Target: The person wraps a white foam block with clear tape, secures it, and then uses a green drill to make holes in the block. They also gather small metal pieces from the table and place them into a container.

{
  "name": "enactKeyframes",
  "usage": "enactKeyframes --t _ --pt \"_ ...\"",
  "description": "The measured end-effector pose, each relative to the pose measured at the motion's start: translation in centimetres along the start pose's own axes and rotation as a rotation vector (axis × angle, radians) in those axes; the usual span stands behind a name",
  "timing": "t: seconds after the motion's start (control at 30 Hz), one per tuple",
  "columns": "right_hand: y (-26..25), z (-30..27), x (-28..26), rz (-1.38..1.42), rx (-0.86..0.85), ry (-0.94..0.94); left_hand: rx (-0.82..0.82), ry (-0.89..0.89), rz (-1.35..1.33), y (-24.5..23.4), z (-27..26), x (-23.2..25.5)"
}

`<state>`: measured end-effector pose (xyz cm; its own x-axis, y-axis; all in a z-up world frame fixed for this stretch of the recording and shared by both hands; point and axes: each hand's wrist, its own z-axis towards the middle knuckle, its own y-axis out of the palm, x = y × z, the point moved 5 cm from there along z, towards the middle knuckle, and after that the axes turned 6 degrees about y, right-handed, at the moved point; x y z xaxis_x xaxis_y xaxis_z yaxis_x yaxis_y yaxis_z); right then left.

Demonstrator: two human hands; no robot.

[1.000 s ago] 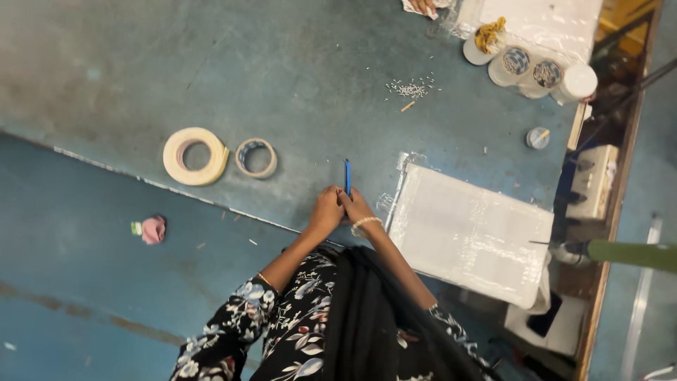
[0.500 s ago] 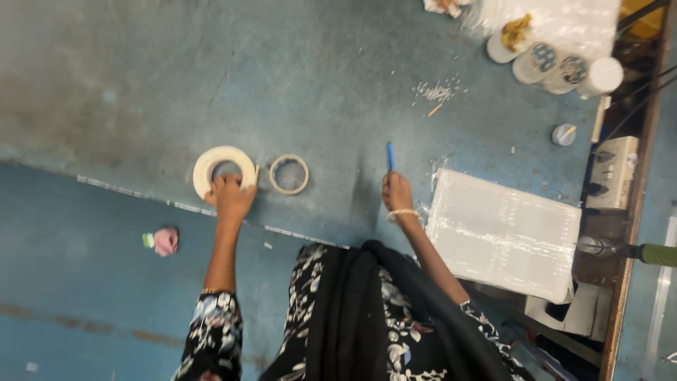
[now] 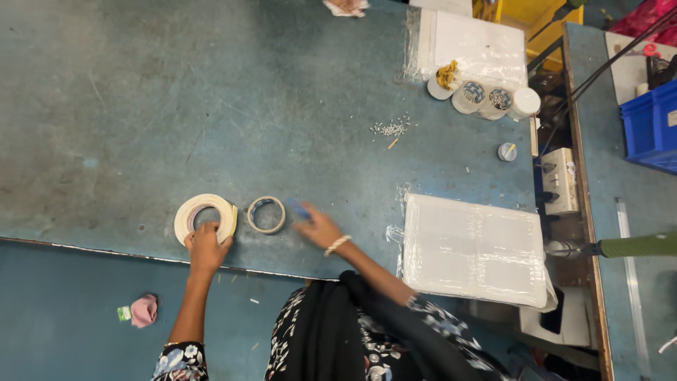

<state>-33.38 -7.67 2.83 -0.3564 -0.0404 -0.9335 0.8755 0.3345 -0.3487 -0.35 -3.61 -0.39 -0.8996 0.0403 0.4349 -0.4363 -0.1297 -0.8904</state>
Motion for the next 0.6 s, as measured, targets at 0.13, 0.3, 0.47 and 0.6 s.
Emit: enactKeyframes --t 0.13,0.3,0.47,0.6 --pt "6.3 2.2 -0.5 -0.313 -0.209 -0.117 0.089 -0.194 -0.237 -0.3 -0.2 -0.2" --pt "5.7 2.0 -0.1 -0.207 0.083 -0.209 0.278 -0.502 -1.216 -1.8 -2.7 0.3" --pt "6.1 -5.1 -2.0 0.880 -0.308 0.402 0.293 -0.488 -1.824 -2.2 -8.9 7.7" --pt "7.3 -12.4 -5.4 0.888 -0.435 0.472 0.379 -0.546 -1.960 0.6 -14.3 13.4"
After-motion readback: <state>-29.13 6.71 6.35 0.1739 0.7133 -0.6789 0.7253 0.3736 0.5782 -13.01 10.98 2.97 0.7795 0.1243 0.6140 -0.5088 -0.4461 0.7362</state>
